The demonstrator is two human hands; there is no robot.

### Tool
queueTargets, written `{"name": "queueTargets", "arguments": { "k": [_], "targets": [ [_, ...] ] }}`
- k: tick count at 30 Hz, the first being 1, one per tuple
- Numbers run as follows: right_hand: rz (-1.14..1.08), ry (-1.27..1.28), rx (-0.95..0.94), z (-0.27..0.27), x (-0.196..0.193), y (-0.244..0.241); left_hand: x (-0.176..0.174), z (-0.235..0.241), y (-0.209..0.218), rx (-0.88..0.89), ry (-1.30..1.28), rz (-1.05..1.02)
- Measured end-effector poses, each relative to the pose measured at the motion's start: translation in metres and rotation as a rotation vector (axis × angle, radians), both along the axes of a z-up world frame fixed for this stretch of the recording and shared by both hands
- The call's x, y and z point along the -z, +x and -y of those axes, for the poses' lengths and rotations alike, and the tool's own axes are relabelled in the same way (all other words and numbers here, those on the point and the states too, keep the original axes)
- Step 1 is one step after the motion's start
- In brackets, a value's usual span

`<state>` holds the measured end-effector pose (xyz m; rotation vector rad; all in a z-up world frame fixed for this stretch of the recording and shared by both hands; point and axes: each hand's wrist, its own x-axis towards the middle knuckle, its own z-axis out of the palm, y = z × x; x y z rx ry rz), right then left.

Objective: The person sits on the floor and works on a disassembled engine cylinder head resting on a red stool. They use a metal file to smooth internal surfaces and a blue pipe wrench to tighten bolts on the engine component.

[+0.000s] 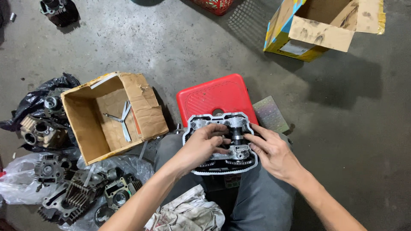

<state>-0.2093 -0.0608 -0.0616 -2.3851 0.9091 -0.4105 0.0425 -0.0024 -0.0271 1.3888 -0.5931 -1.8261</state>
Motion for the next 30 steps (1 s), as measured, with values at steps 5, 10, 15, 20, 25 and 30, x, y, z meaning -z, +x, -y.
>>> {"name": "queueTargets", "arguments": {
  "k": [5,10,15,20,25,30],
  "targets": [
    [0.089,-0.200,-0.026,0.027,-0.012,-0.006,-0.045,-0.036,0.021,-0.184,-0.561,0.620],
    [-0.186,-0.262,-0.433,0.057,-0.075,0.064,-0.010,-0.074,-0.003,-0.086,-0.928,1.105],
    [-0.640,-0.420,-0.745,0.069,-0.061,0.100,0.022,-0.083,-0.040,-0.081,-0.932,1.193],
    [-0.738,-0.541,-0.825,0.064,-0.050,0.110,0.023,-0.084,-0.044,-0.164,-0.968,1.202],
    [-0.759,-0.499,-0.766,0.060,-0.055,0.121,0.030,-0.084,-0.052,-0.184,-0.992,1.241],
    [-0.693,-0.553,-0.790,0.062,-0.048,0.127,0.096,-0.076,-0.065,-0.273,-1.088,1.313]
  ]
}}
